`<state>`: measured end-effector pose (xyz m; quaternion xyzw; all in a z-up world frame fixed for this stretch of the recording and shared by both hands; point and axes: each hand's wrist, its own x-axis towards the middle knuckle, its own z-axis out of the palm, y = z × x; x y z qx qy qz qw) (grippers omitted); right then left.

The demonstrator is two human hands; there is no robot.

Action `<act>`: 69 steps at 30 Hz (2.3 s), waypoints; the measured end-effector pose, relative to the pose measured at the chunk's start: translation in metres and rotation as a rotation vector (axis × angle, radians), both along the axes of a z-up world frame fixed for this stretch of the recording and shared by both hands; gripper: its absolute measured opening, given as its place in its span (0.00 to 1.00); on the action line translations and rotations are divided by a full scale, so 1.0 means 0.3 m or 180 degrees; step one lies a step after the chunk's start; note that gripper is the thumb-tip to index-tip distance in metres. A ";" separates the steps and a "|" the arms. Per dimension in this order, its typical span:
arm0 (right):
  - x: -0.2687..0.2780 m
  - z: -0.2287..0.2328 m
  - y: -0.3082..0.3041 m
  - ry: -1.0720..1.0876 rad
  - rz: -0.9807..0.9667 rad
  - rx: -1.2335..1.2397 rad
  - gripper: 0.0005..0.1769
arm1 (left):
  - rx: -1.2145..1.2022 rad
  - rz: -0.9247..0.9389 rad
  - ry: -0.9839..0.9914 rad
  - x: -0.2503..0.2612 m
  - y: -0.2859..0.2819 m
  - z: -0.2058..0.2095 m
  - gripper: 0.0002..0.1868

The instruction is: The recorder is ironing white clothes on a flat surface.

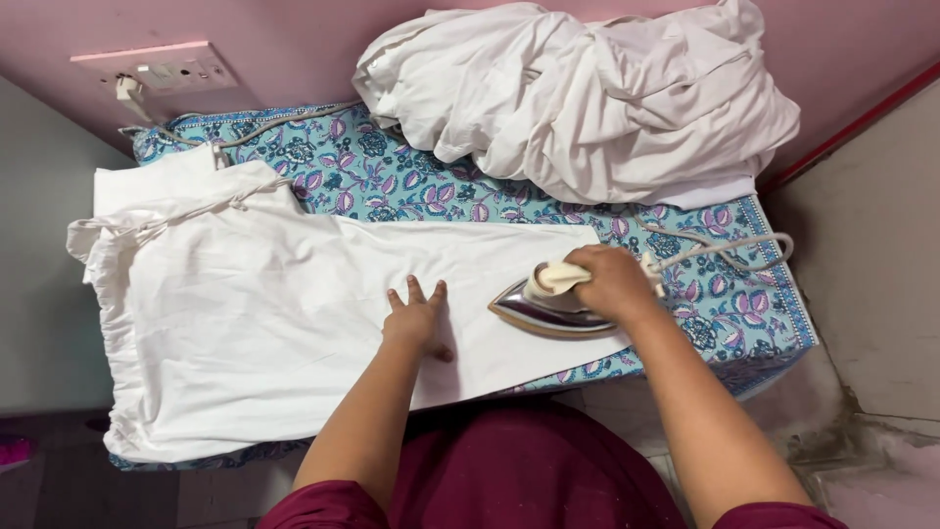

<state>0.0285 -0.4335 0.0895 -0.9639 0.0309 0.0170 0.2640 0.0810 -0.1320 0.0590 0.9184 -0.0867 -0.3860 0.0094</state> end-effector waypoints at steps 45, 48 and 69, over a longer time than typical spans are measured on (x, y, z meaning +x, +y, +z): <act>0.476 -0.056 0.111 -0.0240 0.0186 -0.1054 0.28 | -0.0062 0.0041 0.0126 -0.001 -0.003 0.023 0.76; 0.469 0.001 0.129 0.0338 0.0112 -0.0945 0.29 | -0.0074 0.0044 0.0124 0.004 -0.009 0.028 0.76; 0.022 0.002 0.250 0.0862 0.1098 -0.1046 0.24 | -0.0791 0.0341 -0.0838 -0.102 0.163 -0.276 0.70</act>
